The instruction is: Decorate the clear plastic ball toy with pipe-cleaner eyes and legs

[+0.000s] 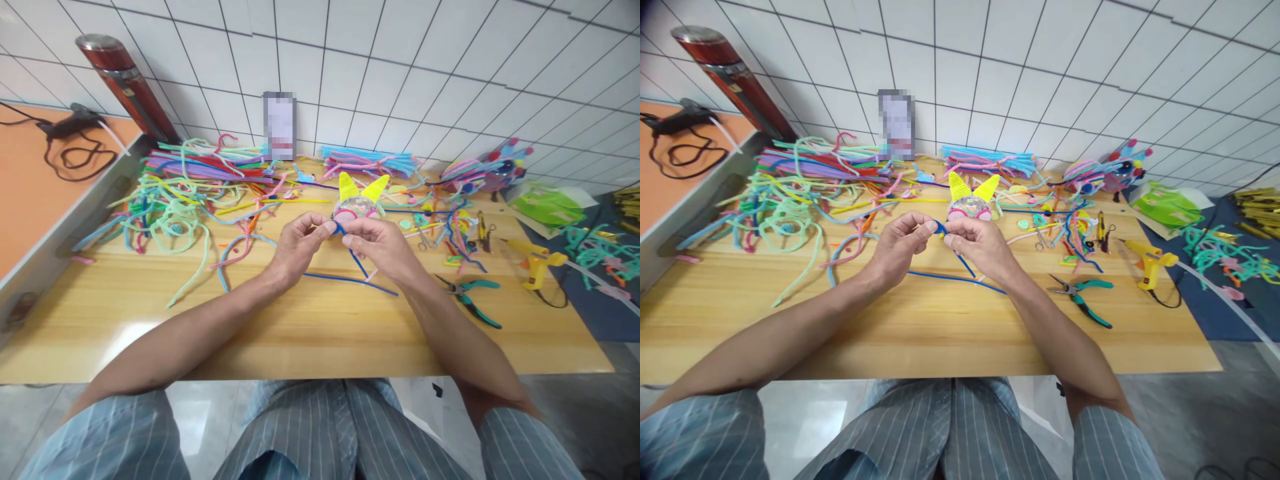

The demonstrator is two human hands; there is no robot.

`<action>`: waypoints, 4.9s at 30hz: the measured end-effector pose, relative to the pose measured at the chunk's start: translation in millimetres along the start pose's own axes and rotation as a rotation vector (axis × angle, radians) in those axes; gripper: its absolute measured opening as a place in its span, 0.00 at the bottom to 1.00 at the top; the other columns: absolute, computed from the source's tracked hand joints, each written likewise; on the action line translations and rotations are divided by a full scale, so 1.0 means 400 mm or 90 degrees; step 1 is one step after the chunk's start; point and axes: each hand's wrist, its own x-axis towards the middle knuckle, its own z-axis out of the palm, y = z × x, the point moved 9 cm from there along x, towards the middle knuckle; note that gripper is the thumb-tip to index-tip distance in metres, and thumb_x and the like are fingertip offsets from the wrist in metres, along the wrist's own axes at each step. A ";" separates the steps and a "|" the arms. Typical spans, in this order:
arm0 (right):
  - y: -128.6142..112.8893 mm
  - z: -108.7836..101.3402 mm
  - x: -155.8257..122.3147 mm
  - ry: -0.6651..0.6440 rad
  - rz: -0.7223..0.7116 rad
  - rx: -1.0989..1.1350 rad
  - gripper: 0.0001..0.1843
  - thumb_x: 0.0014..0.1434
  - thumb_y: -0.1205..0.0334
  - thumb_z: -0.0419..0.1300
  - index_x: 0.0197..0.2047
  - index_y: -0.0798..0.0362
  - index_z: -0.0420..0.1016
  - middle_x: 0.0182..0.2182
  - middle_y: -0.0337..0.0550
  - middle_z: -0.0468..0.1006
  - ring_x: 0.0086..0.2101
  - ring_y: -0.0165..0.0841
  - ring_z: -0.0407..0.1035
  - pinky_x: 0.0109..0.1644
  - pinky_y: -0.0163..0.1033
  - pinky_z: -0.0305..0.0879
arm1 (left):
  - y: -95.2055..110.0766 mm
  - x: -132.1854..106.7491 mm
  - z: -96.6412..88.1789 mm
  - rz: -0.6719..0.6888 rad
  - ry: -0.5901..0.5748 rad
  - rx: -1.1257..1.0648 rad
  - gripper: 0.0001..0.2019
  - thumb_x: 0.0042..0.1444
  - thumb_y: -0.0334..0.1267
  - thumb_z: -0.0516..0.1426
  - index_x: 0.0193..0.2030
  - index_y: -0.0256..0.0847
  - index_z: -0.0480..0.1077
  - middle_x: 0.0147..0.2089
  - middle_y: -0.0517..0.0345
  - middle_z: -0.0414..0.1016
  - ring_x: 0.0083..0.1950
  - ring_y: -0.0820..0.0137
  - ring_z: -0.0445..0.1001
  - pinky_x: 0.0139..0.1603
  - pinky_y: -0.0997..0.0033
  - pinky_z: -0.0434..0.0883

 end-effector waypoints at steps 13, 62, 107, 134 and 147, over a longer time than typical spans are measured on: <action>-0.013 -0.002 -0.012 0.086 -0.014 -0.008 0.18 0.57 0.45 0.73 0.33 0.51 0.79 0.24 0.33 0.72 0.24 0.27 0.61 0.28 0.35 0.60 | -0.013 -0.013 0.010 0.002 0.010 -0.008 0.23 0.47 0.58 0.75 0.32 0.41 0.76 0.23 0.69 0.60 0.25 0.77 0.52 0.27 0.71 0.51; -0.077 0.008 -0.045 0.158 -0.237 -0.314 0.05 0.64 0.63 0.64 0.34 0.49 0.76 0.26 0.35 0.75 0.26 0.29 0.64 0.35 0.37 0.63 | 0.017 -0.010 0.000 0.152 0.007 0.136 0.23 0.59 0.62 0.68 0.34 0.42 0.78 0.30 0.61 0.73 0.32 0.72 0.65 0.34 0.70 0.63; -0.077 0.009 -0.051 0.151 -0.261 -0.449 0.08 0.65 0.66 0.62 0.33 0.49 0.75 0.28 0.37 0.77 0.29 0.31 0.66 0.38 0.39 0.61 | -0.001 -0.026 0.014 0.165 -0.009 0.155 0.18 0.60 0.57 0.70 0.36 0.43 0.80 0.32 0.61 0.74 0.31 0.72 0.64 0.35 0.69 0.64; -0.024 0.011 -0.039 0.179 -0.128 -0.175 0.10 0.63 0.54 0.65 0.34 0.51 0.81 0.25 0.36 0.74 0.26 0.29 0.66 0.31 0.36 0.62 | -0.048 -0.036 0.015 -0.004 0.037 -0.103 0.26 0.51 0.62 0.74 0.35 0.41 0.74 0.26 0.67 0.67 0.24 0.79 0.57 0.25 0.74 0.58; -0.060 0.003 -0.038 0.149 -0.183 -0.273 0.08 0.64 0.59 0.65 0.33 0.50 0.81 0.25 0.36 0.76 0.26 0.28 0.64 0.33 0.37 0.60 | 0.028 -0.009 0.003 0.167 -0.005 0.123 0.20 0.59 0.57 0.70 0.32 0.41 0.79 0.29 0.62 0.73 0.29 0.74 0.62 0.33 0.70 0.62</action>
